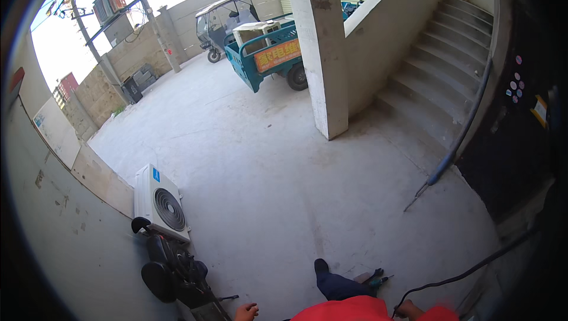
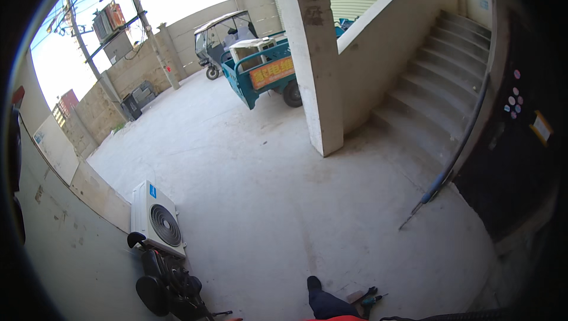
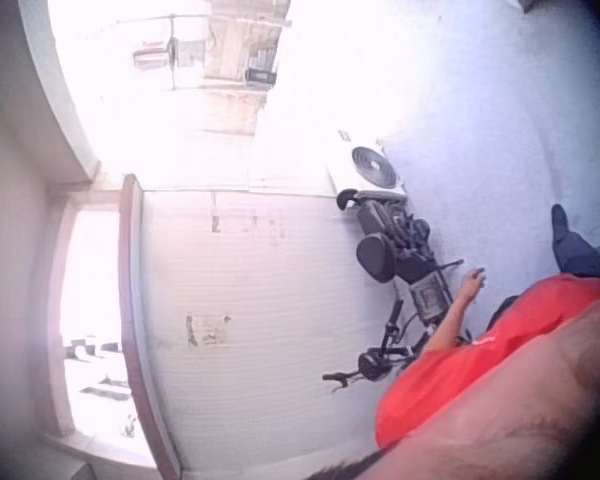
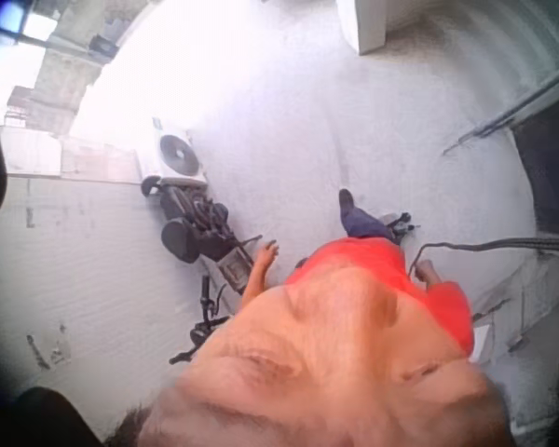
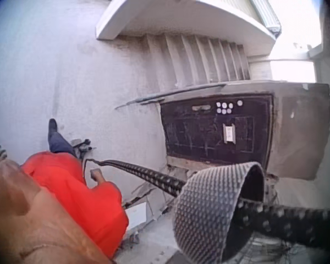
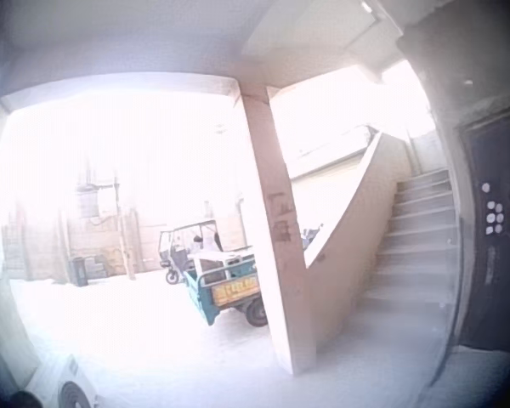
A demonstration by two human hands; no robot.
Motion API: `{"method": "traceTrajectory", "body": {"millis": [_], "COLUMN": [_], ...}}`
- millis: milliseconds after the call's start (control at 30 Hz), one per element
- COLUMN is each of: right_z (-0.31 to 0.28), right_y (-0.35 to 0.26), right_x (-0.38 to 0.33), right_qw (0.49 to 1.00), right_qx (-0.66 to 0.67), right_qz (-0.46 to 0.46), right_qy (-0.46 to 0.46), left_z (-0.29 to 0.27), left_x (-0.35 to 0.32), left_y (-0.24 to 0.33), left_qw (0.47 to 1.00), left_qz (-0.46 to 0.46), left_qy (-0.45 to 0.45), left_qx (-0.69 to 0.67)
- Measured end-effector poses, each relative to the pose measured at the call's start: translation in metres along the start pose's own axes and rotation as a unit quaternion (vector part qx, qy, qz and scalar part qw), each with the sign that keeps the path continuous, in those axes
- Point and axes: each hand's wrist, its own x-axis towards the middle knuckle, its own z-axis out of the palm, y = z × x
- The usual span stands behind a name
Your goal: The person removes white foam insulation from a long pipe using their hands and a pair of pliers. They strip the insulation in sections, then use the pliers to cut and pull away remaining pieces, leaving the bare pipe exposed.
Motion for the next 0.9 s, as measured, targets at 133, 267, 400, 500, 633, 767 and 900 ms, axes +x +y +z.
{"method": "traceTrajectory", "body": {"millis": [133,267,400,500,633,767,900], "right_z": [-0.079,-0.163,-0.232,-0.268,-0.304,-0.339,-0.362], "right_y": [-0.196,-0.422,-0.605,-0.707,-0.799,-0.921,-1.058], "right_x": [-0.01,-0.048,-0.052,-0.037,-0.06,-0.098,-0.093], "right_qw": [0.697,0.967,0.944,0.958,0.98,0.942,0.944], "right_qx": [-0.546,0.135,0.159,0.124,0.051,0.118,0.218], "right_qz": [-0.458,-0.203,-0.267,-0.217,-0.143,-0.237,-0.187], "right_qy": [0.086,0.078,0.111,0.14,0.132,0.205,0.16], "left_z": [-0.022,-0.045,-0.076,-0.118,-0.2,-0.282,-0.345], "left_x": [0.045,0.116,0.213,0.302,0.434,0.609,0.768], "left_y": [0.027,0.089,0.143,0.186,0.277,0.432,0.584], "left_qw": [0.968,0.941,0.922,0.914,0.923,0.973,0.992], "left_qz": [-0.242,-0.324,-0.371,-0.387,-0.364,-0.182,-0.079], "left_qy": [0.013,0.001,-0.002,0.0,0.024,0.085,0.072], "left_qx": [-0.059,-0.092,-0.114,-0.121,-0.124,-0.113,-0.071]}}
